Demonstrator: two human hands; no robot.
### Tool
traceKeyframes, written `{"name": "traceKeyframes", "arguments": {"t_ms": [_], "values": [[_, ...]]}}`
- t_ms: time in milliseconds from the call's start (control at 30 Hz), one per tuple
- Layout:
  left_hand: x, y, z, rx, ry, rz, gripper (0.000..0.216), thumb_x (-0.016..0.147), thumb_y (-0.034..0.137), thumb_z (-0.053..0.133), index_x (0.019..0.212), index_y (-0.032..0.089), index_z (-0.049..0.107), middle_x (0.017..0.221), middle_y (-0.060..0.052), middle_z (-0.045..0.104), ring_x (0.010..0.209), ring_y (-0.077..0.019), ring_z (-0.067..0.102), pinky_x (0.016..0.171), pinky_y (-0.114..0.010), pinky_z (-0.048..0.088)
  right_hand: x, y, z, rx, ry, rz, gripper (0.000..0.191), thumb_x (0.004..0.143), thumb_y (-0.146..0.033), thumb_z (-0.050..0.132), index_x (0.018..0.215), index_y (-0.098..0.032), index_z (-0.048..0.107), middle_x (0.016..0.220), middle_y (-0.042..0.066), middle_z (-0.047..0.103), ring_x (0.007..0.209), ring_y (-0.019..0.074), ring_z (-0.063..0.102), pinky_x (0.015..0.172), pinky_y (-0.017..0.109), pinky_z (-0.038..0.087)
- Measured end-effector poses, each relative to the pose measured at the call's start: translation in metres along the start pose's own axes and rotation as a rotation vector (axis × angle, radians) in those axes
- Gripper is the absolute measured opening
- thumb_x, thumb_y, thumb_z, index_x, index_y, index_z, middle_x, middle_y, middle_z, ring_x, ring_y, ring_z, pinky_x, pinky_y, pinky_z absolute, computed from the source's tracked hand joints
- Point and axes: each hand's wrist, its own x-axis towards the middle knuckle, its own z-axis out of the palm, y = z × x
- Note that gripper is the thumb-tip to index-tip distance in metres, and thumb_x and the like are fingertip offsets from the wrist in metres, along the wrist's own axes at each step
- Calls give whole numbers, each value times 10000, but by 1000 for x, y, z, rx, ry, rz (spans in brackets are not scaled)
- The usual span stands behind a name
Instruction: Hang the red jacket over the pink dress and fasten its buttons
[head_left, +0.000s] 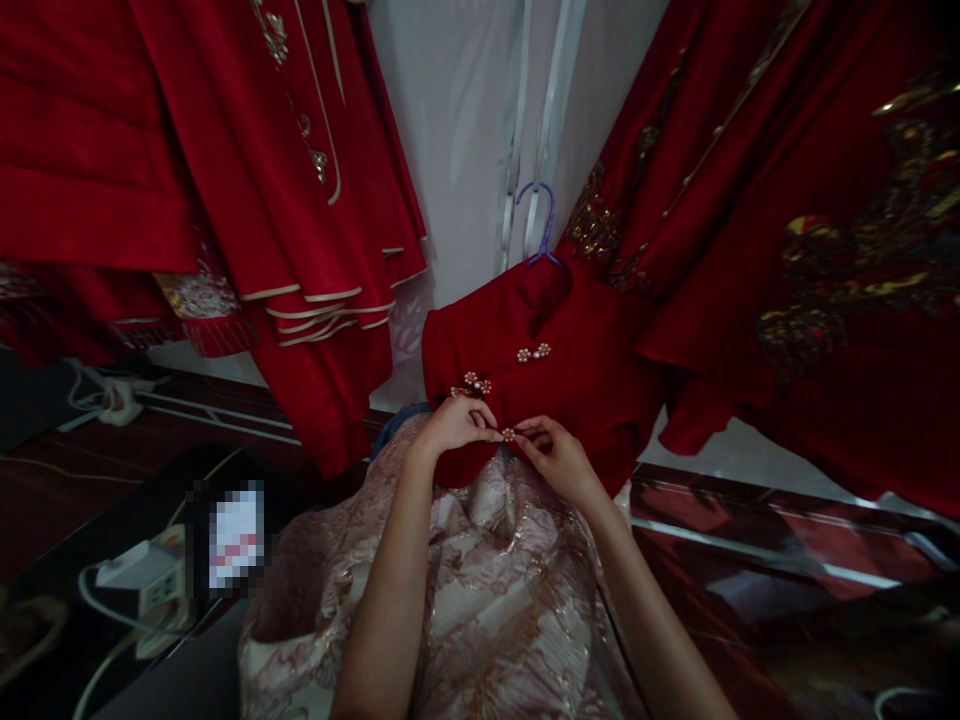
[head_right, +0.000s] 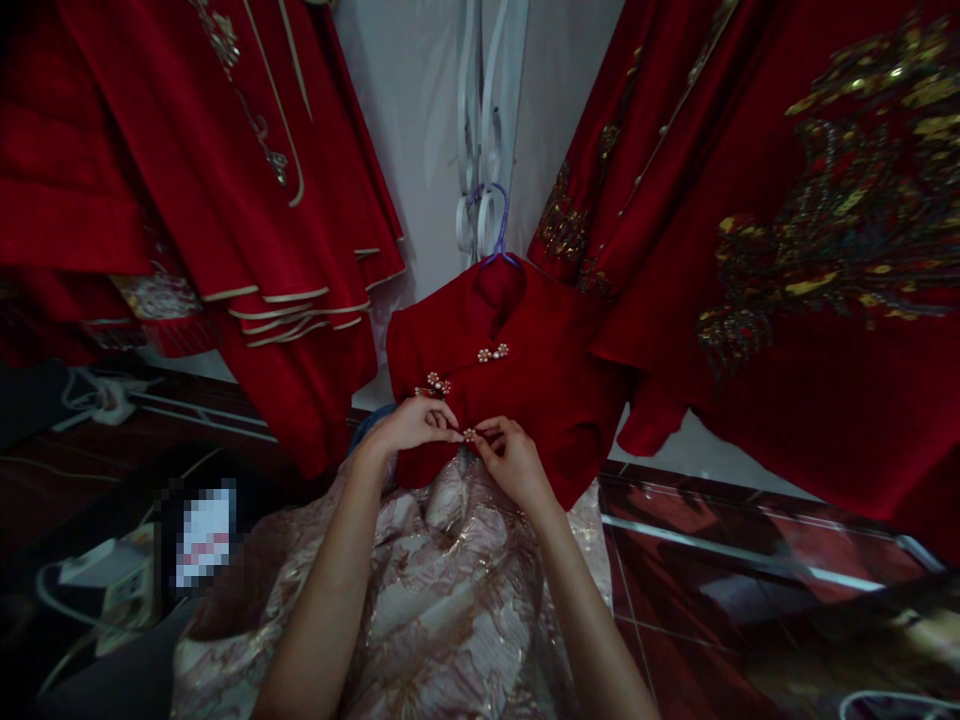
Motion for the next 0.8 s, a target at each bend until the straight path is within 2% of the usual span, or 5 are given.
{"name": "traceKeyframes", "arguments": {"t_ms": [200, 300, 500, 667, 800], "values": [[0, 2, 3, -12, -119, -15, 331, 598, 395, 737, 797, 134, 699, 661, -18, 644, 620, -104, 551, 564, -190, 393, 0, 5, -1, 32, -54, 66, 220, 806, -306, 552, 974, -179, 616, 949, 55, 671, 701, 121, 630, 667, 251, 495], [2, -1, 7, 25, -114, -24, 320, 594, 404, 736, 770, 141, 689, 658, -11, 643, 608, -101, 544, 551, -188, 383, 0, 10, 3, 51, -115, 86, 217, 797, -283, 556, 970, -175, 630, 900, 51, 685, 740, 133, 644, 682, 248, 497], [6, -7, 13, 138, -55, -28, 299, 561, 332, 754, 795, 163, 674, 674, 11, 635, 609, -97, 549, 541, -181, 365, 2, 23, 15, 75, -99, 143, 269, 741, -317, 621, 959, -160, 644, 827, 52, 690, 724, 143, 639, 674, 252, 498], [7, -7, 15, 194, -11, -4, 194, 592, 251, 705, 767, 172, 675, 640, 19, 612, 601, -96, 543, 540, -184, 360, 3, 29, 18, 185, -85, 180, 283, 670, -316, 689, 891, -143, 653, 823, 56, 685, 742, 144, 633, 697, 258, 504], [7, -8, 17, 176, -32, 8, 214, 579, 257, 717, 765, 165, 662, 658, 14, 622, 596, -98, 546, 542, -189, 366, 4, 27, 17, 318, -94, 214, 313, 645, -354, 715, 858, -134, 652, 827, 68, 693, 752, 153, 640, 740, 292, 506]]}}
